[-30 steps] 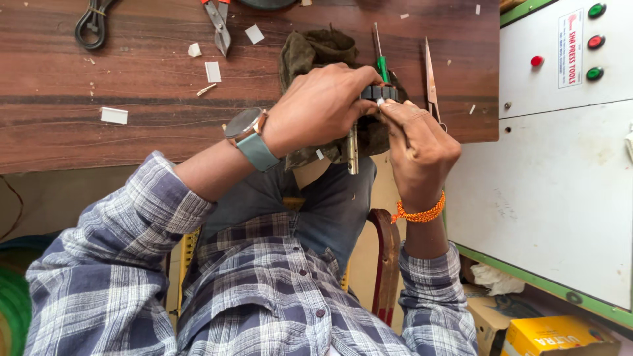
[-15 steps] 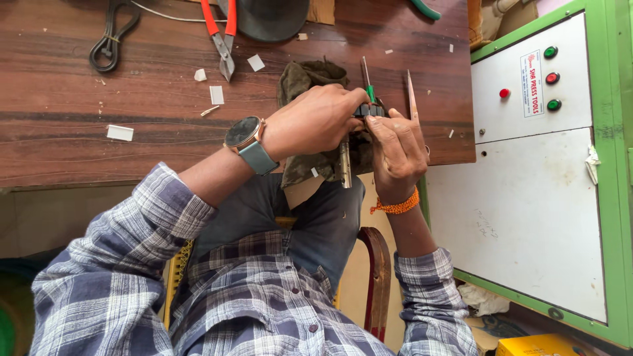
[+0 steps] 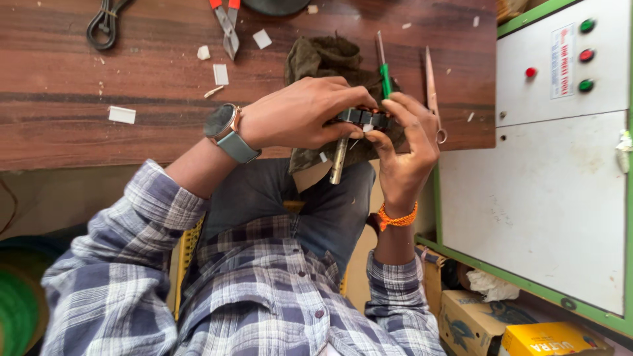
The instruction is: The person sits at a workbench repairing an electric motor armature. They cut small white insulation paper pieces with scissors, fold them by hand, and insert them one at a time into the slots between the armature's copper windings, occasionally using a screwdriver to help seat the paper.
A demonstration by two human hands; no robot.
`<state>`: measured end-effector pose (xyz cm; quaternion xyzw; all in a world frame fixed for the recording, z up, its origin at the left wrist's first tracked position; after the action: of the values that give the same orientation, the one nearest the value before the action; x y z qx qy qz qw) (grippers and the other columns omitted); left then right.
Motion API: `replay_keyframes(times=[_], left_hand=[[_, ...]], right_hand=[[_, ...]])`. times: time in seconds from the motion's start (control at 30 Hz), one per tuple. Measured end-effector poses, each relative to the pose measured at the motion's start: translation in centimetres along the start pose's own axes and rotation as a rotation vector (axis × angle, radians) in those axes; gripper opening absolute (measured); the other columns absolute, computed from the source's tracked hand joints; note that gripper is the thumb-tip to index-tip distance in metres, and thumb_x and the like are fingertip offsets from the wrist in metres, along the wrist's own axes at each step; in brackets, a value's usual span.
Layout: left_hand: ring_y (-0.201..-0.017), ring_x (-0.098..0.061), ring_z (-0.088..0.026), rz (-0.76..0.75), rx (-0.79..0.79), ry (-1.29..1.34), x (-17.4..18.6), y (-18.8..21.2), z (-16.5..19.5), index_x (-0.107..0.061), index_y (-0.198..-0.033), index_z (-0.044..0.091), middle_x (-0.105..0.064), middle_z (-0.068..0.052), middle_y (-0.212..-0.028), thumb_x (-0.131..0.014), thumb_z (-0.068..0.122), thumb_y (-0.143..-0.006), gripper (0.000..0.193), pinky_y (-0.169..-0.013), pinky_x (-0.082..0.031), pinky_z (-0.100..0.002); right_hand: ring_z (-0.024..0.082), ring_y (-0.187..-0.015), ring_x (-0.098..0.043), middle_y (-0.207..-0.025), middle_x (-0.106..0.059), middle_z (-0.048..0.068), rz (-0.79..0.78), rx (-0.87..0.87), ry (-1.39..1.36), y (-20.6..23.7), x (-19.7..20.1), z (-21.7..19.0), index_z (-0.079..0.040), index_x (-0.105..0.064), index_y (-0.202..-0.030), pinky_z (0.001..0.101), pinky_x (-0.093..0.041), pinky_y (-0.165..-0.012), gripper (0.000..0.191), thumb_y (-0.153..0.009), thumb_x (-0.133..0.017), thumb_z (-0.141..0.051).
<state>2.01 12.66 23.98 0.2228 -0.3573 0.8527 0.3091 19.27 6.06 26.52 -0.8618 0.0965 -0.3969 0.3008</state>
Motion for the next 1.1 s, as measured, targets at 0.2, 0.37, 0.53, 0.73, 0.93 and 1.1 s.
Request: replay_keyframes(times=[0.2, 0.37, 0.53, 0.73, 0.93, 1.1], left_hand=[[-0.113, -0.060, -0.033, 0.352, -0.028, -0.212, -0.3, 2.3, 2.2, -0.061, -0.129, 0.007, -0.067, -0.009, -0.121, -0.082, 0.038, -0.091, 0.054, -0.095, -0.053, -0.042], [-0.111, -0.062, -0.030, 0.467, 0.063, -0.350, -1.5, 3.6, 2.8, -0.062, -0.129, 0.008, -0.066, -0.007, -0.120, -0.080, 0.041, -0.097, 0.050, -0.094, -0.053, -0.041], [-0.106, -0.065, -0.028, 0.516, 0.107, -0.328, -2.0, 3.8, 2.9, -0.061, -0.126, 0.004, -0.068, -0.010, -0.120, -0.072, 0.039, -0.103, 0.044, -0.092, -0.051, -0.042], [-0.099, -0.066, -0.029, 0.554, 0.119, -0.300, -2.1, 3.7, 3.0, -0.061, -0.120, 0.003, -0.070, -0.012, -0.113, -0.069, 0.039, -0.104, 0.040, -0.087, -0.049, -0.042], [-0.098, -0.066, -0.029, 0.564, 0.150, -0.294, -2.4, 3.7, 2.9, -0.063, -0.117, 0.003, -0.070, -0.011, -0.109, -0.070, 0.037, -0.103, 0.038, -0.087, -0.049, -0.042], [-0.100, -0.065, -0.030, 0.582, 0.221, -0.284, -2.6, 3.7, 3.6, -0.061, -0.115, 0.003, -0.068, -0.010, -0.108, -0.070, 0.033, -0.103, 0.034, -0.090, -0.047, -0.043]], right_hand=[[0.024, -0.117, -0.058, -0.131, -0.074, 0.005, -0.107, -0.107, -0.130, 0.7, -0.6, 0.1, -0.008, -0.072, -0.132, 0.0368, -0.050, -0.106, 0.052, -0.097, -0.072, -0.046], [0.023, -0.116, -0.058, -0.134, -0.074, 0.005, -0.142, -0.099, -0.104, 1.3, -0.7, -0.4, -0.009, -0.071, -0.133, 0.0356, -0.049, -0.105, 0.048, -0.103, -0.069, -0.046], [0.025, -0.120, -0.057, -0.130, -0.074, 0.004, -0.101, -0.142, -0.084, 1.5, -1.2, -0.8, -0.010, -0.072, -0.132, 0.0346, -0.050, -0.103, 0.051, -0.103, -0.065, -0.051], [0.025, -0.119, -0.056, -0.127, -0.073, 0.004, -0.066, -0.133, -0.067, 1.5, -1.5, -1.5, -0.009, -0.072, -0.128, 0.0353, -0.048, -0.105, 0.049, -0.105, -0.063, -0.052], [0.026, -0.122, -0.055, -0.126, -0.073, 0.005, -0.066, -0.171, -0.101, 1.6, -1.6, -1.5, -0.009, -0.073, -0.126, 0.0360, -0.049, -0.107, 0.047, -0.106, -0.063, -0.050], [0.025, -0.121, -0.057, -0.126, -0.074, 0.006, -0.086, -0.158, -0.090, 1.5, -1.7, -1.2, -0.009, -0.073, -0.126, 0.0365, -0.051, -0.105, 0.047, -0.105, -0.063, -0.050]])
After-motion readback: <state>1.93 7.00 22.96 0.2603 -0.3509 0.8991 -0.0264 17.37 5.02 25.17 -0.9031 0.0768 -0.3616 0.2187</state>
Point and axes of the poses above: each hand's wrist, its own y-axis away from the middle knuckle, its own x-axis out of the back of the hand, z = x × y, the point moved 5 cm from there along -y, towards the middle knuckle
